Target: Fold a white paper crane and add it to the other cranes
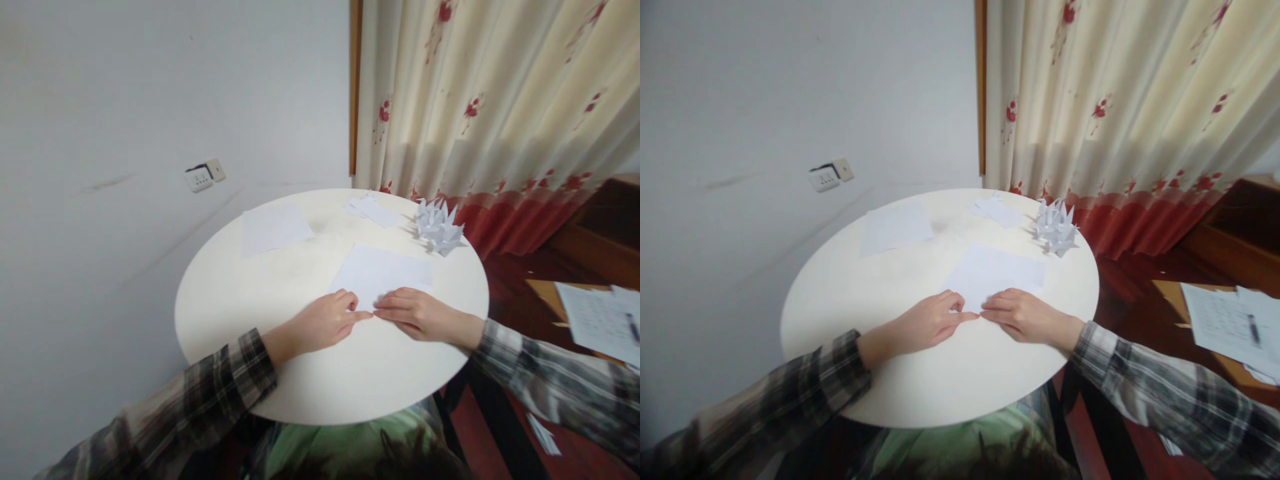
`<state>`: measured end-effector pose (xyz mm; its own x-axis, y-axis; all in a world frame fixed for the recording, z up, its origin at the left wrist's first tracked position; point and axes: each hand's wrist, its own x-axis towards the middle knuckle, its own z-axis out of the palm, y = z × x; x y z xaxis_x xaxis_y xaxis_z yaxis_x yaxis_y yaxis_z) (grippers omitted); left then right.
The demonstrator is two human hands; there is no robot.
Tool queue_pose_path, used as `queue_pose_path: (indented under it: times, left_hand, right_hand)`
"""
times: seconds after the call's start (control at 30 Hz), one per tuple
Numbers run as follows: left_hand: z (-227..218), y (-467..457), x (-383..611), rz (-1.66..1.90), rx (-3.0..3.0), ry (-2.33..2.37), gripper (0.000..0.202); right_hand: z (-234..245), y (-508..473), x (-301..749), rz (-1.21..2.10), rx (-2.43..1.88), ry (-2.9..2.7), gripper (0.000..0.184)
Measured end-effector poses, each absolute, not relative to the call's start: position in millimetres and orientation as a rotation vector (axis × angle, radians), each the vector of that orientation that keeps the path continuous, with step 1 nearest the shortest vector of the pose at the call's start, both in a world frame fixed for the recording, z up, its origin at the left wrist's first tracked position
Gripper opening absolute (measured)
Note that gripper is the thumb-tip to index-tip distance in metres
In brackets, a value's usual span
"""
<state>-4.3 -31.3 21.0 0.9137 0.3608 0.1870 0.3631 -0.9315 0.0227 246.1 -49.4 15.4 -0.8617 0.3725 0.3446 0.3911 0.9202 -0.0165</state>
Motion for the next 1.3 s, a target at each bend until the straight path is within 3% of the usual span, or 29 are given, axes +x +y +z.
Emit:
queue_pose_path:
  times: [1.3]
  left_hand:
    - [23,-95,-126,-0.353,-2.980,-0.875,0.043]
  right_hand:
    - [1,-58,237,-0.056,-0.614,-2.693,0.036]
